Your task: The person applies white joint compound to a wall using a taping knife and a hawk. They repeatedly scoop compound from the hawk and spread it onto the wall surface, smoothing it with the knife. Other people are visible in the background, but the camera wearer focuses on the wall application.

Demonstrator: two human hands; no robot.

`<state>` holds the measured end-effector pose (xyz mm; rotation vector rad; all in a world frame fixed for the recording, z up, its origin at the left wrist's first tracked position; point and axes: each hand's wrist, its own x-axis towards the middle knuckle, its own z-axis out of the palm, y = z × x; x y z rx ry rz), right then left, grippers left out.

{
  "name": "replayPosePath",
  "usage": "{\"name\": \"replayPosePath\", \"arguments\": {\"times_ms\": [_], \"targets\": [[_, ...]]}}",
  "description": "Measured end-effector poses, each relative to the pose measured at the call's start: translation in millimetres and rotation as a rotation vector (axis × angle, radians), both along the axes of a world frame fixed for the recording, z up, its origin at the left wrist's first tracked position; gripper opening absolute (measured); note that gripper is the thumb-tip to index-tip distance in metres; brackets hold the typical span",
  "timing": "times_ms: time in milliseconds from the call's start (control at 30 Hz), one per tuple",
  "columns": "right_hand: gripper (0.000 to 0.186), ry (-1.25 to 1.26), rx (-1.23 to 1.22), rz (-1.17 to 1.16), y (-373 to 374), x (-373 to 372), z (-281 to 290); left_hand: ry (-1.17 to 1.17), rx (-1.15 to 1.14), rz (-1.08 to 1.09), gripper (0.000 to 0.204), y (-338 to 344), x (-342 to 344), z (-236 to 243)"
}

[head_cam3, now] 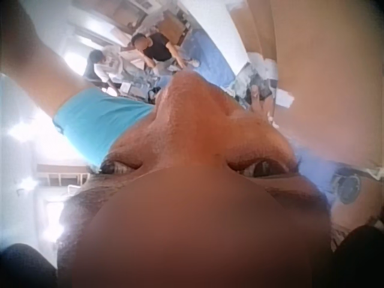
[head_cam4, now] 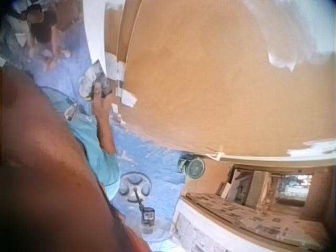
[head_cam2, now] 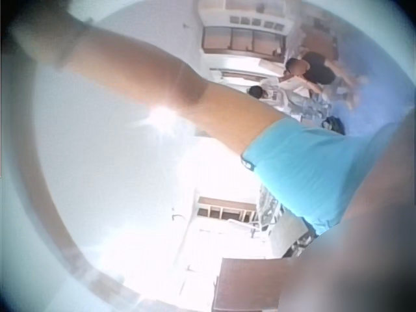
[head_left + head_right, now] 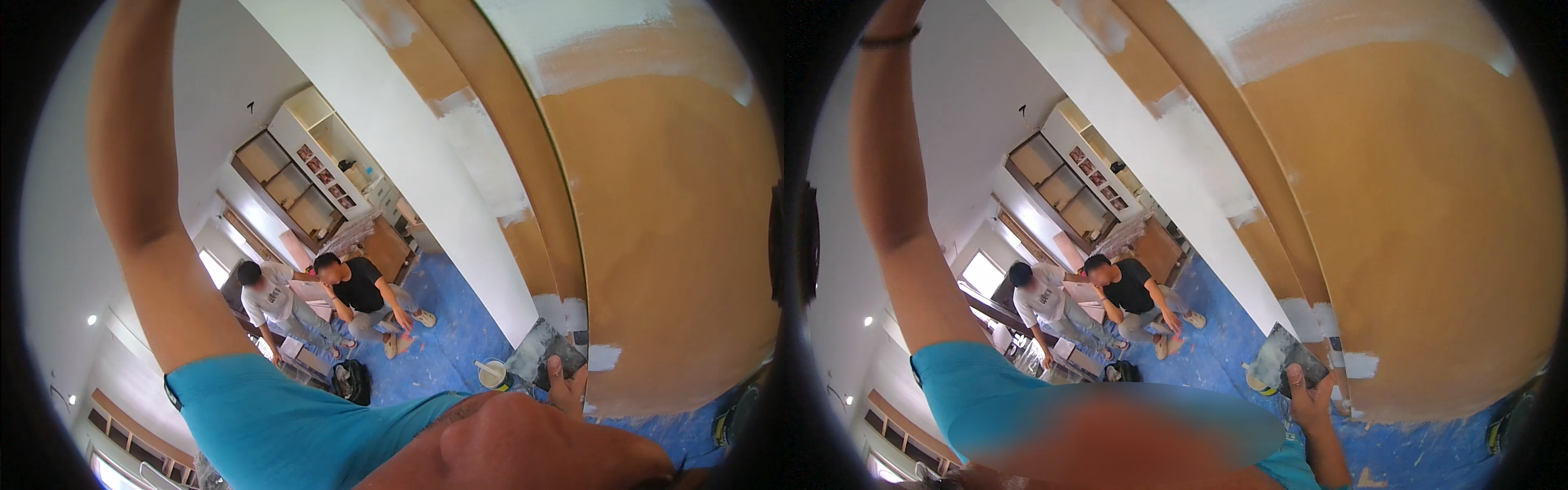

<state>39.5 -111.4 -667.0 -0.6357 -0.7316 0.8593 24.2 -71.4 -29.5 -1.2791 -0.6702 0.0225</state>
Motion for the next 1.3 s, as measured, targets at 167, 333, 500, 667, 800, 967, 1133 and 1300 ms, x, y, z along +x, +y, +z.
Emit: {"name": "replayPosePath", "arguments": {"times_ms": [167, 333, 500, 667, 800, 967, 1133, 1300], "targets": [[0.039, 0.014, -0.013, -0.036, -2, 0, -2, 0.326, 0.024, -0.453, 0.025, 7, -55, -18], [0.037, 0.012, -0.021, 0.054, -3, 7, 3, 0.301, 0.058, -0.602, 0.025, 44, -75, -42], [0.037, -0.028, -0.006, 0.055, -2, 12, 11, 0.252, 0.059, -0.625, 0.034, 68, -77, -51], [0.036, -0.024, -0.012, 0.051, 1, 12, 10, 0.198, 0.068, -0.55, 0.039, 82, -83, -50], [0.036, -0.059, 0.0, 0.037, 3, 12, 0, 0.234, 0.05, -0.492, 0.04, 63, -79, -43], [0.038, 0.017, 0.022, 0.046, 8, 7, -13, 0.239, 0.086, -0.523, 0.039, 40, -71, -40], [0.04, -0.012, 0.028, 0.056, 10, 10, -18, 0.232, 0.041, -0.489, 0.039, 59, -67, -50], [0.038, -0.006, -0.012, 0.041, 9, 11, -15, 0.233, 0.064, -0.565, 0.045, 78, -81, -57]]}}
